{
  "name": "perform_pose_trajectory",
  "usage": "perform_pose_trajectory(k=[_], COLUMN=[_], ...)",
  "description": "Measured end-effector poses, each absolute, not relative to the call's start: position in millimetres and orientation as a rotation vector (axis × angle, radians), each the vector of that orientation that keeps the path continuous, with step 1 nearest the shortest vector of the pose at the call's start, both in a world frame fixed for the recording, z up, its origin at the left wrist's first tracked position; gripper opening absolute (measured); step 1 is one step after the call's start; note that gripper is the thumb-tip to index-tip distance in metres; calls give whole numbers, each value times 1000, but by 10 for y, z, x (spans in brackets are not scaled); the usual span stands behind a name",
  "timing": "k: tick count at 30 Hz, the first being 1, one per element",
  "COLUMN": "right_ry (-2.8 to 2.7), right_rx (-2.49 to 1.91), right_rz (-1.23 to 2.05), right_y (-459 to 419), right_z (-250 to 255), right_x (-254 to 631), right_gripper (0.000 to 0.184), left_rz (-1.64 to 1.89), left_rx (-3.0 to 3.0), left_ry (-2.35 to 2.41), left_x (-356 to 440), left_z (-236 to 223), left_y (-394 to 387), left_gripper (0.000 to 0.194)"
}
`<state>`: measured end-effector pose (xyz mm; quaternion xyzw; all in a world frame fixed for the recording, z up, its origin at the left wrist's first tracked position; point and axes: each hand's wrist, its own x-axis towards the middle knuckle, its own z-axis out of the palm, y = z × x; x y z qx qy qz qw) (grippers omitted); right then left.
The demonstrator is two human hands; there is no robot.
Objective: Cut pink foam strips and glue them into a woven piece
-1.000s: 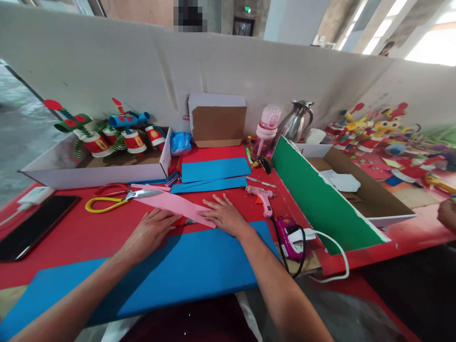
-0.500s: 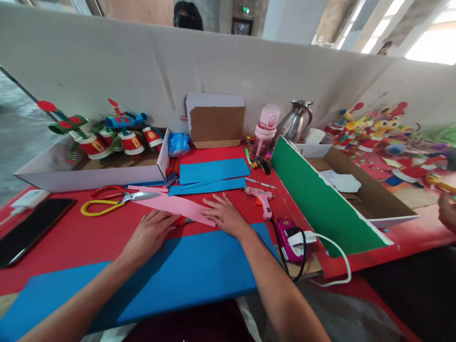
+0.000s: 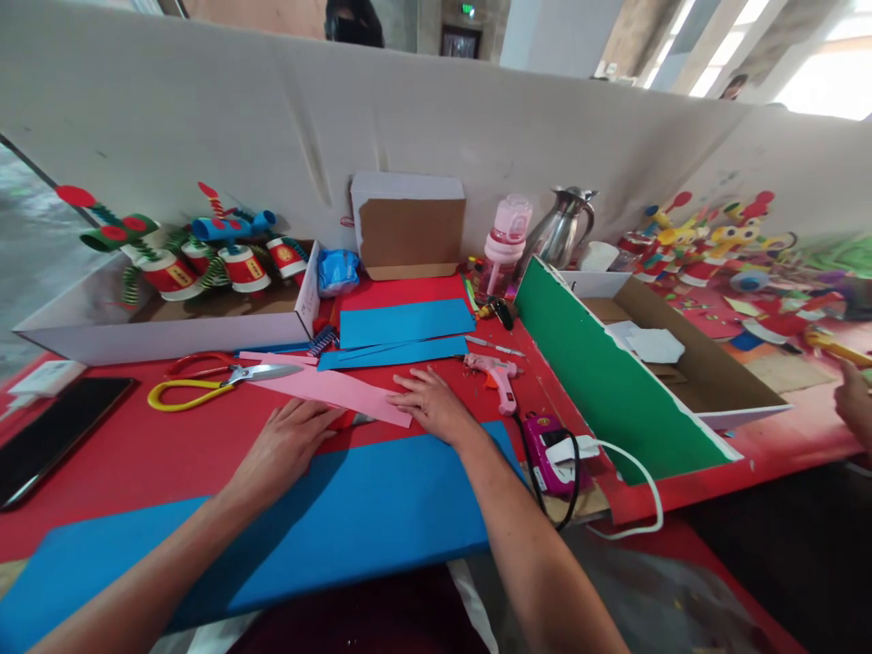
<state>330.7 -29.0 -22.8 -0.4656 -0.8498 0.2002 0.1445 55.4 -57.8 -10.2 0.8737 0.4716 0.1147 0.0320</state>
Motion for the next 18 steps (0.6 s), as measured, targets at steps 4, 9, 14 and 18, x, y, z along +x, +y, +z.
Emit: perform_pose_trajectory(k=[4, 9, 14, 18], right_ry=[-2447, -2439, -2460, -2446], right_rx=[-1325, -1351, -1324, -1345], right_rz=[583, 564, 569, 562], right_y=[-288, -291, -293, -292], right_z=[-245, -241, -232, -243], right_x=[3303, 3297, 3300, 3300], right_gripper=[31, 30, 30, 30], left_rz=[393, 391, 384, 360], left_rx=[2708, 2704, 2689, 2724], left_ry=[1426, 1426, 1419, 1417], left_x=[559, 578, 624, 673], left_z=[-108, -122, -119, -106], left_y=[-590, -594, -611, -635], left_gripper=[37, 35, 36, 37])
